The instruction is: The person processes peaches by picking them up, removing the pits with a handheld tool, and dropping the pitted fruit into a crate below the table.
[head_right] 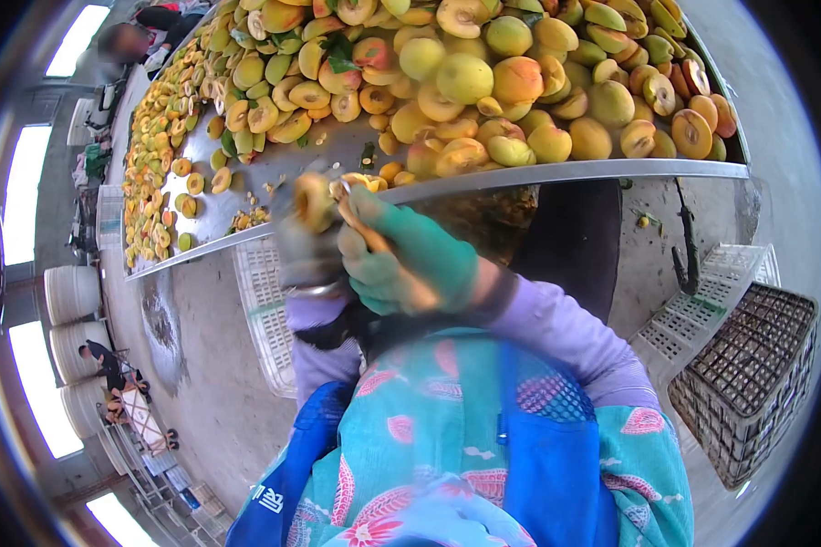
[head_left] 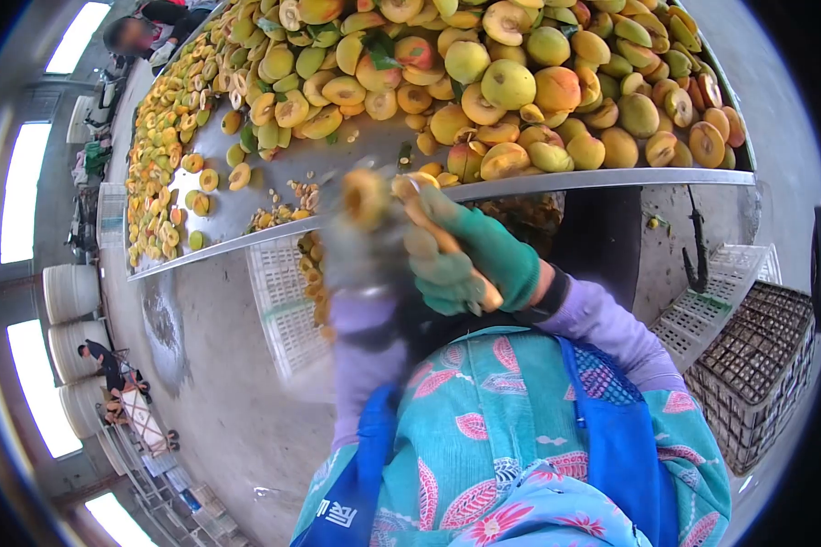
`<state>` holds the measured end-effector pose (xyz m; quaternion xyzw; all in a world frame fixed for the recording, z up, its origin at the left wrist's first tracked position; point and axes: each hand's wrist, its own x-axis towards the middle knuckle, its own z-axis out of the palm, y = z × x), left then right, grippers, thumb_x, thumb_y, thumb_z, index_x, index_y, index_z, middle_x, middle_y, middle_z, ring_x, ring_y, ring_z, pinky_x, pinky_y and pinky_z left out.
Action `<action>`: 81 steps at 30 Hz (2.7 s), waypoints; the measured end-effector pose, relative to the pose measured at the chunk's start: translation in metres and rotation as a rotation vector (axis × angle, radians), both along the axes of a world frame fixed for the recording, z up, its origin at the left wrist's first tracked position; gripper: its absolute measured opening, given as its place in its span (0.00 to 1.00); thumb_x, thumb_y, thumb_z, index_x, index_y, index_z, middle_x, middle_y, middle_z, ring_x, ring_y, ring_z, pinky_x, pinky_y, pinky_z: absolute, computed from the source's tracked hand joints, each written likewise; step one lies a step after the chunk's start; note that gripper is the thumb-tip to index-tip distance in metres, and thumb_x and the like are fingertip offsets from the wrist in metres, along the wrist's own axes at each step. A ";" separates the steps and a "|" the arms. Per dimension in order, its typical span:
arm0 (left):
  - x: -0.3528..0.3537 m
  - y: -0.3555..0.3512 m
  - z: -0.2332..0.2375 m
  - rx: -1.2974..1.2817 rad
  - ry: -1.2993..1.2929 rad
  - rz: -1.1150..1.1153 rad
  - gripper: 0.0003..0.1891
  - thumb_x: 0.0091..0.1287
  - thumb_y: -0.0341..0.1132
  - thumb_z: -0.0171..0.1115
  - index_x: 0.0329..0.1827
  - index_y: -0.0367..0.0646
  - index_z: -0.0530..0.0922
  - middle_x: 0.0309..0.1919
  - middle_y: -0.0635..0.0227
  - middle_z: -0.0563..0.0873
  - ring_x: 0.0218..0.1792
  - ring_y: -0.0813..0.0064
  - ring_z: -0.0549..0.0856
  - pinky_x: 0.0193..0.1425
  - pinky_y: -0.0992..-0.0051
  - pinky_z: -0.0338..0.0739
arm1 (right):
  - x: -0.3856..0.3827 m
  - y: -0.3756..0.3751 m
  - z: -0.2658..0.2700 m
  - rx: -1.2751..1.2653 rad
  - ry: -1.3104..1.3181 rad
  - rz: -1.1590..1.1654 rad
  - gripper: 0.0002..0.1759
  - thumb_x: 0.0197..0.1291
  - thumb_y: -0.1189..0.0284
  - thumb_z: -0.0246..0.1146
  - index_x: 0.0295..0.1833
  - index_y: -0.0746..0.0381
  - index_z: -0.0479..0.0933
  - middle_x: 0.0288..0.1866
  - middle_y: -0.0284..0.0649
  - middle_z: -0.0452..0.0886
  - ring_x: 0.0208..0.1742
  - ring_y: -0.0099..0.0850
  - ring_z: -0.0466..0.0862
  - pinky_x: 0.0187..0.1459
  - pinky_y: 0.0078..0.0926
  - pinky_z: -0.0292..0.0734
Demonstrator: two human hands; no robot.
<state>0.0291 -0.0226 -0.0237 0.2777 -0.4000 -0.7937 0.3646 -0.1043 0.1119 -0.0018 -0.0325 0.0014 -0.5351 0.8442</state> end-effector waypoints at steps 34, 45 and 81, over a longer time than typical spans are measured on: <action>-0.041 0.013 -0.004 0.064 -0.030 0.050 0.19 0.73 0.47 0.53 0.51 0.38 0.75 0.45 0.56 0.83 0.45 0.61 0.83 0.52 0.63 0.80 | 0.014 -0.010 -0.037 -0.099 2.079 -0.675 0.19 0.68 0.68 0.55 0.61 0.63 0.72 0.39 0.54 0.81 0.27 0.46 0.82 0.27 0.42 0.76; -0.048 0.019 0.003 -0.166 -0.093 0.029 0.19 0.74 0.45 0.50 0.50 0.36 0.77 0.42 0.57 0.83 0.41 0.62 0.84 0.45 0.65 0.83 | 0.022 -0.012 0.002 0.334 1.163 -0.503 0.24 0.71 0.57 0.54 0.52 0.70 0.74 0.39 0.42 0.81 0.39 0.26 0.76 0.41 0.28 0.73; -0.049 0.030 0.009 -0.290 -0.005 -0.015 0.21 0.72 0.44 0.53 0.55 0.33 0.76 0.46 0.55 0.83 0.48 0.59 0.82 0.56 0.63 0.79 | 0.035 -0.015 -0.029 0.193 1.194 -0.757 0.29 0.70 0.51 0.52 0.51 0.71 0.74 0.33 0.54 0.80 0.33 0.38 0.79 0.39 0.34 0.75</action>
